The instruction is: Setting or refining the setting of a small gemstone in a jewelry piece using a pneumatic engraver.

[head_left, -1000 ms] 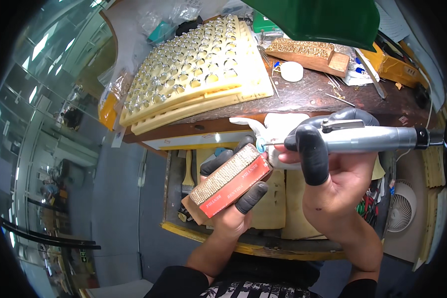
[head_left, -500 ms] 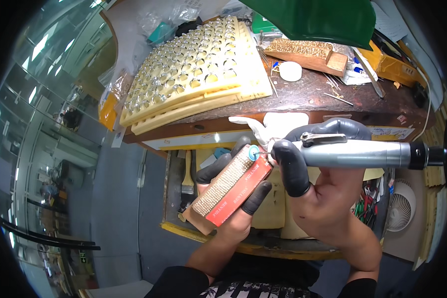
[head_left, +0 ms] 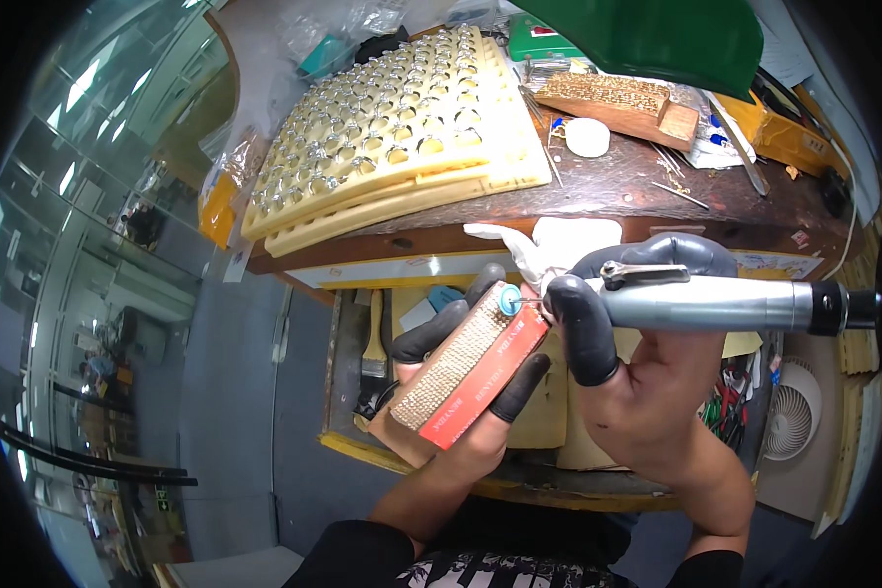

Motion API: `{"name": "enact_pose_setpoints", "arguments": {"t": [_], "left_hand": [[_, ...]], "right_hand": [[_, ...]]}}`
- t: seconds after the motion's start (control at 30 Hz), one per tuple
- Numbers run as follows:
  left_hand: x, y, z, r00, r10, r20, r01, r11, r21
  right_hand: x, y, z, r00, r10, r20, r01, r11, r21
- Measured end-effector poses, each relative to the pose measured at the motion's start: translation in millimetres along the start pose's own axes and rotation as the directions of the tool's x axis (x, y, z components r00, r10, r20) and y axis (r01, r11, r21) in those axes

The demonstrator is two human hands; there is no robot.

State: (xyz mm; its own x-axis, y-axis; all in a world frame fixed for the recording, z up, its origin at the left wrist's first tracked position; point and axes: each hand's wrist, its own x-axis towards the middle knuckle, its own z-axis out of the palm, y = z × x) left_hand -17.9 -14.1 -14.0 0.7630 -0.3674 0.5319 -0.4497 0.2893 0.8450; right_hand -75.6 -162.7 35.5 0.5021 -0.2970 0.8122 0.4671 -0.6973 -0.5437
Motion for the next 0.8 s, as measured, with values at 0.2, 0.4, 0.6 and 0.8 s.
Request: {"name": "enact_pose_setpoints", "arguments": {"t": [0.2, 0.4, 0.6, 0.8], "left_hand": [[-0.4, -3.3, 3.5, 0.999, 0.028, -0.044, -0.03, 0.999, -0.045], [2.3, 0.6, 8.2, 0.997, 0.041, -0.064, -0.047, 0.994, -0.095], [5.2, 5.1, 15.8, 0.987, -0.001, -0.159, -0.02, 0.991, -0.133], [4.4, 4.8, 14.6, 0.987, 0.008, -0.164, -0.025, 0.995, -0.101]], "right_hand": [[-2.2, 1.2, -0.2, 1.0, 0.018, 0.01, -0.018, 1.0, 0.002], [0.6, -0.2, -0.1, 1.0, 0.005, 0.007, -0.005, 1.0, -0.024], [-0.9, 0.1, 1.3, 1.0, 0.029, 0.005, -0.029, 0.999, 0.017], [0.1, 0.8, 0.0, 1.0, 0.01, 0.017, -0.01, 1.0, 0.007]]}}
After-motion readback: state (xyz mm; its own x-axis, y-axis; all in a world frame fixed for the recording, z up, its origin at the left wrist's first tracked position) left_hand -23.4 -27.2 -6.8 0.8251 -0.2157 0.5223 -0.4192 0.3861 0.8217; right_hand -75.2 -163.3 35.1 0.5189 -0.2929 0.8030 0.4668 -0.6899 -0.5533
